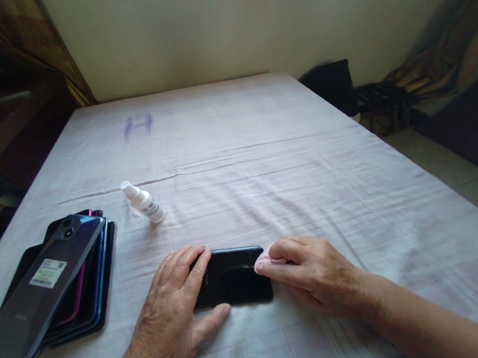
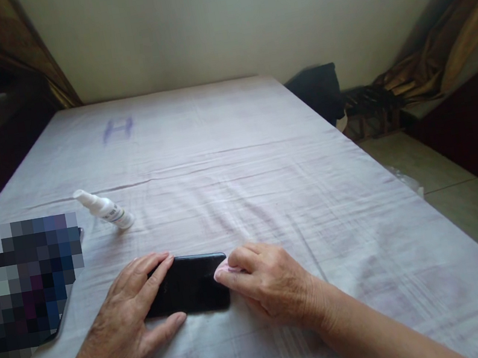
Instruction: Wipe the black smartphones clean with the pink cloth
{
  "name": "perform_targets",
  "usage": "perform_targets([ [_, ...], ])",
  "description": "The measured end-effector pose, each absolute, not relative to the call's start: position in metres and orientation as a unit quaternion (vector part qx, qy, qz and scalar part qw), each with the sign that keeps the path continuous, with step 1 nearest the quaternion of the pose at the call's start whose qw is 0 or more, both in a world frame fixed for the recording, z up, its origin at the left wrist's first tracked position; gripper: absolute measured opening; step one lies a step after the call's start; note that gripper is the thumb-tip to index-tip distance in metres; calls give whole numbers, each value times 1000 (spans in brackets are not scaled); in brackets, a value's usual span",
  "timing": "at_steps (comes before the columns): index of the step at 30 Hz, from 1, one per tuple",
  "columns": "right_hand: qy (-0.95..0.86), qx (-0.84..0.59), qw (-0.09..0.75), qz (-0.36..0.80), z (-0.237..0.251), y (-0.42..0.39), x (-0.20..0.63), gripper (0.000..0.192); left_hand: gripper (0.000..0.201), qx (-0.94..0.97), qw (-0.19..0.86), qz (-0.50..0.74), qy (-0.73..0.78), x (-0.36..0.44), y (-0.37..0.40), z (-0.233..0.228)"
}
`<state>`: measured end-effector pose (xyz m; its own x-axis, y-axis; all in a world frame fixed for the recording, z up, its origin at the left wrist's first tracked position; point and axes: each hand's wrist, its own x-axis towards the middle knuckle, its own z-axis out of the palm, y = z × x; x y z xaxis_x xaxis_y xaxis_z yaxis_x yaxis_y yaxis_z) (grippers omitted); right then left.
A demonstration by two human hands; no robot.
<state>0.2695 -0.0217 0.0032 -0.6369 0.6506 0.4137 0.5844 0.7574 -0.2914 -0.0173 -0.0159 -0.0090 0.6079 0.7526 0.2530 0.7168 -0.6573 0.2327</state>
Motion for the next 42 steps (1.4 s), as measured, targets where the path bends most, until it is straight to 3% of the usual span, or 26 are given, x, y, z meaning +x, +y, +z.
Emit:
perform_targets([
  [9, -876, -405, 262, 6, -6, -13, 262, 34, 68, 897, 53, 164, 406, -17, -15, -9],
  [16, -893, -354, 277, 37, -2, -20, 267, 30, 65, 897, 50, 173, 404, -17, -15, -10],
  [23, -873, -401, 276, 12, -9, -15, 262, 32, 66, 894, 54, 174, 408, -17, -15, -11],
  [32, -776, -474, 372, 187, -8, -6, 265, 18, 64, 889, 59, 192, 410, -15, -16, -13],
  [37, -792, -473, 338, 185, -4, -4, 263, 15, 64, 890, 49, 194, 409, -13, -16, -13],
  [42, -852, -432, 278, 102, -10, -5, 261, 27, 64, 888, 53, 198, 411, -14, -17, -15],
])
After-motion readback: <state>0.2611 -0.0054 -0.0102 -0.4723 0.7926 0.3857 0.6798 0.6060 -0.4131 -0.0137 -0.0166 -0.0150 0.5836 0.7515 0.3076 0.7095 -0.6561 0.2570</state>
